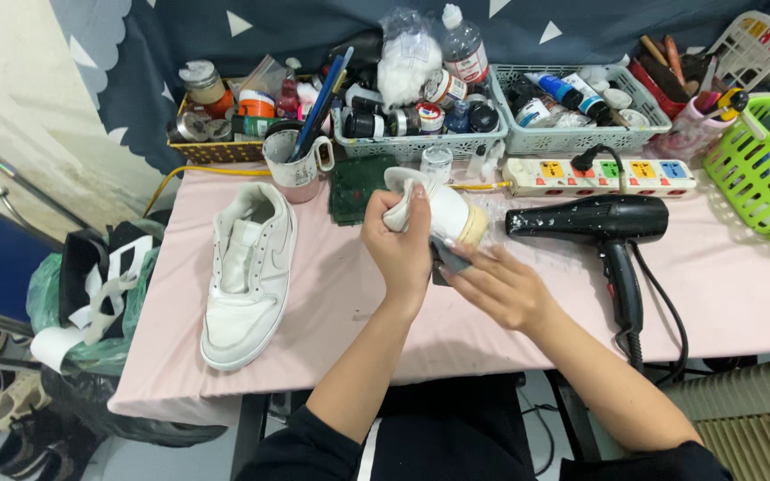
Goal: The person sands the midsole of a white shoe using a small piece of sandpaper, rubbing the edges and curves of the sole repeatedly while holding the shoe by hand.
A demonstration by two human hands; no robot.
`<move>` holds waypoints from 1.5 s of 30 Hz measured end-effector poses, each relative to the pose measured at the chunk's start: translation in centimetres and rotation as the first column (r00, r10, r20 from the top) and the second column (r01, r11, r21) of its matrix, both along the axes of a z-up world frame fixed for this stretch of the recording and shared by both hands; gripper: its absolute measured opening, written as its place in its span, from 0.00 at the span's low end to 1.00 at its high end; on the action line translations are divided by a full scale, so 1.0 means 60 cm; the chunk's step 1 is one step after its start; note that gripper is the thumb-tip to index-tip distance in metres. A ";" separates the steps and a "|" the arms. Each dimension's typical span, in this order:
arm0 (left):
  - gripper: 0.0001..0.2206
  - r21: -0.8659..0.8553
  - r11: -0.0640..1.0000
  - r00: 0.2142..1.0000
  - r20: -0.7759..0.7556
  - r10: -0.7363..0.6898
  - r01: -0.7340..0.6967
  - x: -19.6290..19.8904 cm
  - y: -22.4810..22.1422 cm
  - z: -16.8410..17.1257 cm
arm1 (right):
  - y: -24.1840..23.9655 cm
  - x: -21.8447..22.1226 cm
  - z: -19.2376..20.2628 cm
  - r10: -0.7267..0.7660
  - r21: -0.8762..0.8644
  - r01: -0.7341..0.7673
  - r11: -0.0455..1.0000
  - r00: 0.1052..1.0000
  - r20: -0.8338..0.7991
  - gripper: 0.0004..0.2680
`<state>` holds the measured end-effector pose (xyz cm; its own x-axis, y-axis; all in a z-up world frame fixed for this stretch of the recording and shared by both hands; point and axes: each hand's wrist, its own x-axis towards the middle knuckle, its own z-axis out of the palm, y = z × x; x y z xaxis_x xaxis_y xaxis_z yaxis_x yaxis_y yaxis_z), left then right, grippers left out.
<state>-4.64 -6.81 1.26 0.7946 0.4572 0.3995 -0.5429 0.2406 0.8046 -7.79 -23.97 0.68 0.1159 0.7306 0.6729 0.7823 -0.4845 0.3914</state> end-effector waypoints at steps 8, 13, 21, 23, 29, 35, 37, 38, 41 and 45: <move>0.15 -0.014 1.000 0.999 -0.030 -0.014 0.014 -0.007 0.005 -0.006 | -0.003 0.006 -0.007 0.025 0.143 -0.027 0.989 1.000 0.014 0.05; 0.14 0.022 1.000 0.999 -0.048 0.004 -0.003 -0.005 0.006 -0.003 | -0.005 0.020 -0.008 -0.066 0.325 0.092 0.941 0.994 -0.088 0.09; 0.14 -0.005 1.000 0.998 -0.071 0.001 -0.001 0.016 0.009 0.013 | -0.016 0.056 0.017 0.021 0.209 -0.022 0.978 1.000 0.006 0.08; 0.14 -0.007 1.000 0.996 -0.082 -0.020 0.019 0.019 0.010 0.018 | -0.016 0.060 0.022 0.134 0.065 -0.134 0.989 0.991 0.006 0.07; 0.14 0.017 0.999 0.995 -0.097 -0.027 0.029 0.023 0.014 0.024 | -0.009 0.073 0.024 0.046 0.249 -0.044 0.968 0.999 -0.004 0.10; 0.15 0.021 0.999 0.993 -0.111 -0.037 0.040 0.022 0.025 0.025 | -0.027 0.082 0.003 0.097 0.190 -0.086 0.978 0.994 -0.047 0.09; 0.14 0.021 0.999 0.994 -0.100 -0.040 0.042 0.021 0.026 0.022 | -0.024 0.079 -0.016 0.036 0.226 -0.007 0.974 0.991 -0.128 0.09; 0.14 0.018 0.999 0.995 -0.095 -0.044 0.046 0.019 0.026 0.022 | -0.021 0.075 -0.024 0.029 0.205 0.013 0.979 0.979 -0.200 0.09; 0.15 0.024 0.999 0.996 -0.075 -0.040 0.042 0.017 0.031 0.024 | -0.013 0.065 -0.032 0.165 0.123 -0.150 0.981 0.979 -0.121 0.08; 0.16 0.005 1.000 0.996 -0.082 -0.024 0.025 0.011 0.035 0.018 | 0.006 0.056 -0.024 0.199 0.194 -0.199 0.961 0.980 0.019 0.05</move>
